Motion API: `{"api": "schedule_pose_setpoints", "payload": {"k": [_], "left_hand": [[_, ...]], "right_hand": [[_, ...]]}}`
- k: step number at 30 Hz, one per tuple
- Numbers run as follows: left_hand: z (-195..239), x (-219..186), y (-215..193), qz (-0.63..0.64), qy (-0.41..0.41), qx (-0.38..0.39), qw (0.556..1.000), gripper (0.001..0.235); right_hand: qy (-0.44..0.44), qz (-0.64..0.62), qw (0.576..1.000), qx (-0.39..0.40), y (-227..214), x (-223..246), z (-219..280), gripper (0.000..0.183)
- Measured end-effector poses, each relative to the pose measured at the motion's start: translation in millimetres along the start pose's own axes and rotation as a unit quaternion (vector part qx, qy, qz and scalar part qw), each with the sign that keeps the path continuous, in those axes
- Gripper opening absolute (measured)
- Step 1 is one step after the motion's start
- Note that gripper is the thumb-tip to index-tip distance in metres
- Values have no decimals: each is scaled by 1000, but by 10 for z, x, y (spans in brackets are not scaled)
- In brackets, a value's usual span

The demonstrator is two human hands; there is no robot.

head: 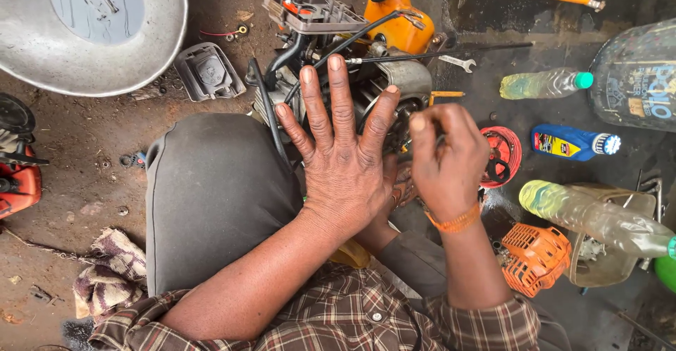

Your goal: The person pours oil into a small engine and disassembles the clutch assembly by hand. After reassembling the clutch components using a screwdriver and wrench, the person counts paper currency.

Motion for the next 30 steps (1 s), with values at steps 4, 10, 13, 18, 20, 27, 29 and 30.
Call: {"api": "schedule_pose_setpoints", "payload": {"k": [4,10,13,18,20,27,29,30], "left_hand": [[40,25,104,-16,4,-33,999,72],[-5,-19,-2,2,-2,3,1000,79],[20,-9,32,-5,2,-10,1000,81],[13,-3,38,-10,6,-12,1000,83],[12,-10,26,-9,4,-1,1000,85],[-10,-6,-4,-7,5,5,1000,87],[4,-1,19,-5,9,4,1000,86],[7,0,24,-10,7,-1,1000,84]], "right_hand": [[-54,9,998,-14,-49,153,7,19],[-63,147,987,31,64,-77,80,22],[-26,116,992,43,-18,32,19,21],[-36,65,997,17,-10,77,-8,21],[-55,102,993,15,14,-10,19,21],[32,-69,997,19,-116,-46,259,8],[7,-87,996,20,-100,-36,367,17],[-46,-70,996,23,-74,-25,406,21]]}}
Point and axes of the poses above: each hand's wrist, its own z-axis away from the middle knuckle, its own y-axis out of the palm, x = y × z, the point moved 1 cm from there along -z, towards the middle knuckle, and after that the axes turned 8 degrees about -y, right-handed, at the moved point
